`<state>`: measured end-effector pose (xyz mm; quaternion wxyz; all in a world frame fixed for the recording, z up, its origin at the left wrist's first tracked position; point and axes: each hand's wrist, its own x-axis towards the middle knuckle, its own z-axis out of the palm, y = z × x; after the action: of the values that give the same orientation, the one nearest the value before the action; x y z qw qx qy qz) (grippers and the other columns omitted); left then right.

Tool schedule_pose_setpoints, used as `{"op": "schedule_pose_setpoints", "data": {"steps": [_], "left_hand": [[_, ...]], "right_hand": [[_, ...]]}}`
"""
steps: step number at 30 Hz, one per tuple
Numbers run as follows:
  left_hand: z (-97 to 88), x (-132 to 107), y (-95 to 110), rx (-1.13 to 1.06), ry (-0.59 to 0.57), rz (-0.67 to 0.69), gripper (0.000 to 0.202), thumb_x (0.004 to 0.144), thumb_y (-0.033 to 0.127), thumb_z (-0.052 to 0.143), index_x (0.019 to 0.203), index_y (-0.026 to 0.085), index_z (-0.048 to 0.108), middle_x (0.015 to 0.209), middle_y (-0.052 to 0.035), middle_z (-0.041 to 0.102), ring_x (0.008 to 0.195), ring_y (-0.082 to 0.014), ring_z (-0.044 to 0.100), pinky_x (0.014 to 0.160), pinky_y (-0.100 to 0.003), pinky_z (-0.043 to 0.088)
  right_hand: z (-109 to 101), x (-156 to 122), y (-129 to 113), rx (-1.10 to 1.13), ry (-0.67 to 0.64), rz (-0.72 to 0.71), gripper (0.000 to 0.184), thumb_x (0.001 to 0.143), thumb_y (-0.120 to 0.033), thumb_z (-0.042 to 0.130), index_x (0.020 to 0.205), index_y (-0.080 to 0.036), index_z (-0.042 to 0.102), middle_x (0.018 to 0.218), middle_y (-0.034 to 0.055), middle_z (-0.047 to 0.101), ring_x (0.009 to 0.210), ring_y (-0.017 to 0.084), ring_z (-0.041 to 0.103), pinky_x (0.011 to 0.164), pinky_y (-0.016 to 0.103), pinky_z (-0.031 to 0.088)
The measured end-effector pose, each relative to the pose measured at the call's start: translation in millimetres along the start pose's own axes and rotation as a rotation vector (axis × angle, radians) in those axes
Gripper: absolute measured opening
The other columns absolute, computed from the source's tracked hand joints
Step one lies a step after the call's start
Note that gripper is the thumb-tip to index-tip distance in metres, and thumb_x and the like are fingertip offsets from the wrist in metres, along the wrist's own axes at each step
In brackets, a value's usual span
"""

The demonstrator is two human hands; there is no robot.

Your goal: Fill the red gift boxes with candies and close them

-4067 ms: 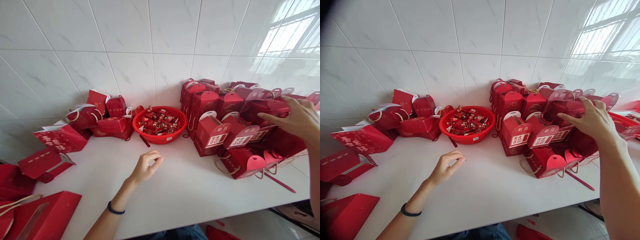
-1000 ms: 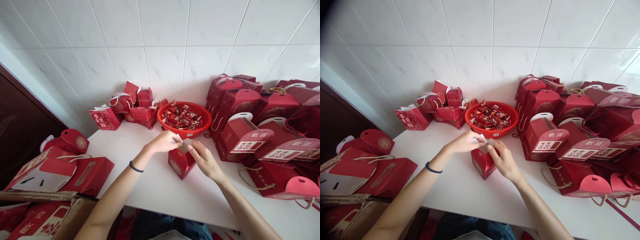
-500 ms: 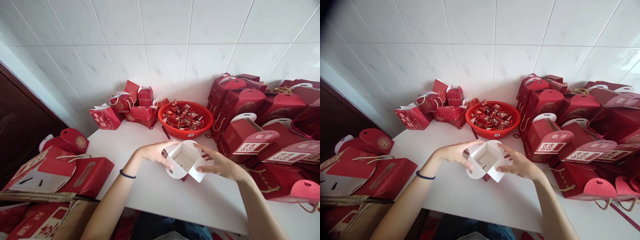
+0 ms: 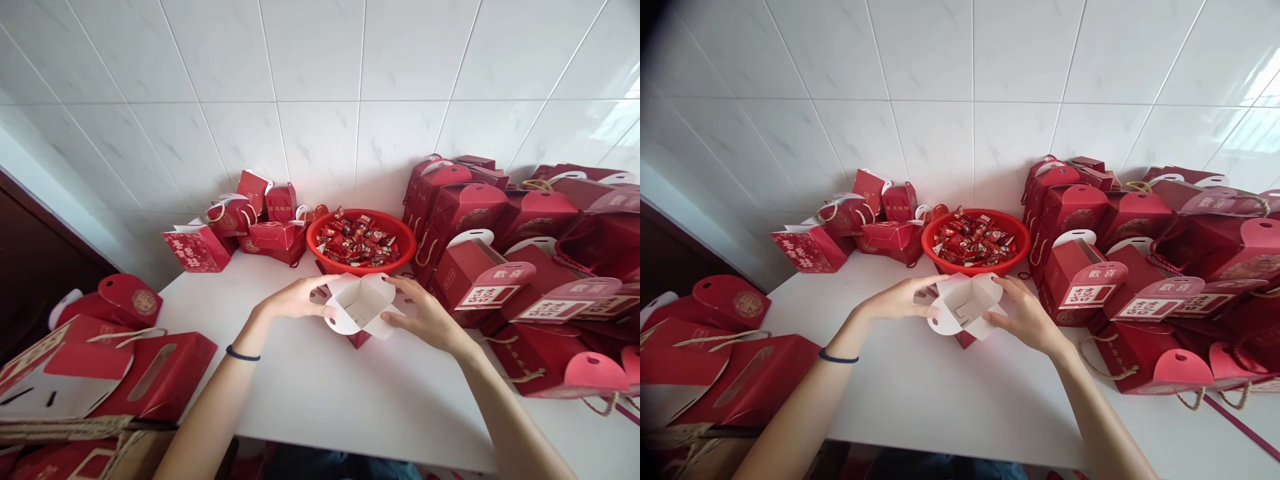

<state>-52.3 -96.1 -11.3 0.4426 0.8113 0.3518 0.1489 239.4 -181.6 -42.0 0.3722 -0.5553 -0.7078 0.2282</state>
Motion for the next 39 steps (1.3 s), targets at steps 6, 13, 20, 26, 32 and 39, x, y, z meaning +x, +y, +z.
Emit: {"op": "schedule_pose_setpoints", "data": {"steps": [6,13,20,26,32,39], "left_hand": [[-23.7,23.8,15.1,0.117,0.282,0.091,0.047,0.082,0.047,0.069,0.12,0.019,0.07,0.115,-0.0083,0.073,0.098,-0.0246,0.069,0.09,-0.038,0.056],[-30.7,117.7,29.0,0.441,0.215,0.135,0.062,0.073,0.011,0.069,0.135,0.016,0.059,0.144,-0.0148,0.057,0.13,-0.0311,0.055,0.11,-0.038,0.043],[-30.7,169.7,6.2,0.365,0.03,0.045,0.044,0.061,0.004,0.072,0.103,0.017,0.074,0.109,-0.0109,0.076,0.104,-0.0314,0.069,0.094,-0.038,0.053],[-35.6,169.3,-4.9,0.092,0.247,0.163,0.036,0.078,0.022,0.071,0.114,0.015,0.071,0.124,-0.0131,0.07,0.117,-0.0285,0.063,0.104,-0.041,0.048],[-26.0,177.4,6.8,-0.14,0.309,0.25,0.045,0.08,0.025,0.072,0.123,0.015,0.068,0.124,-0.0135,0.07,0.114,-0.0264,0.066,0.095,-0.038,0.054],[-17.9,184.3,30.1,-0.107,0.322,0.396,0.033,0.085,0.033,0.068,0.112,0.016,0.075,0.119,-0.0101,0.073,0.114,-0.0256,0.065,0.101,-0.037,0.05]], "right_hand": [[-16.2,31.8,-17.5,0.096,0.21,-0.069,0.038,0.083,-0.045,0.068,0.112,-0.02,0.069,0.114,0.0108,0.07,0.103,0.024,0.069,0.087,0.039,0.059],[-5.8,109.1,-18.7,0.401,0.369,0.046,0.029,0.072,-0.036,0.069,0.092,-0.016,0.067,0.096,0.0091,0.072,0.083,0.021,0.068,0.079,0.036,0.057],[10.3,148.6,10.1,0.539,0.324,0.126,0.032,0.064,-0.033,0.07,0.09,-0.016,0.064,0.089,0.0089,0.071,0.083,0.022,0.068,0.073,0.035,0.057],[10.3,153.1,24.0,0.66,0.295,0.172,0.039,0.066,-0.04,0.075,0.096,-0.018,0.063,0.095,0.0072,0.07,0.093,0.021,0.068,0.08,0.033,0.057],[7.2,147.5,11.6,0.767,0.119,0.179,0.056,0.065,-0.035,0.084,0.116,-0.023,0.066,0.109,0.0059,0.071,0.094,0.023,0.07,0.071,0.035,0.063],[5.5,149.0,14.3,0.964,0.11,0.187,0.043,0.064,-0.02,0.086,0.103,-0.022,0.069,0.08,-0.0008,0.072,0.055,0.016,0.068,0.05,0.029,0.06]]}}
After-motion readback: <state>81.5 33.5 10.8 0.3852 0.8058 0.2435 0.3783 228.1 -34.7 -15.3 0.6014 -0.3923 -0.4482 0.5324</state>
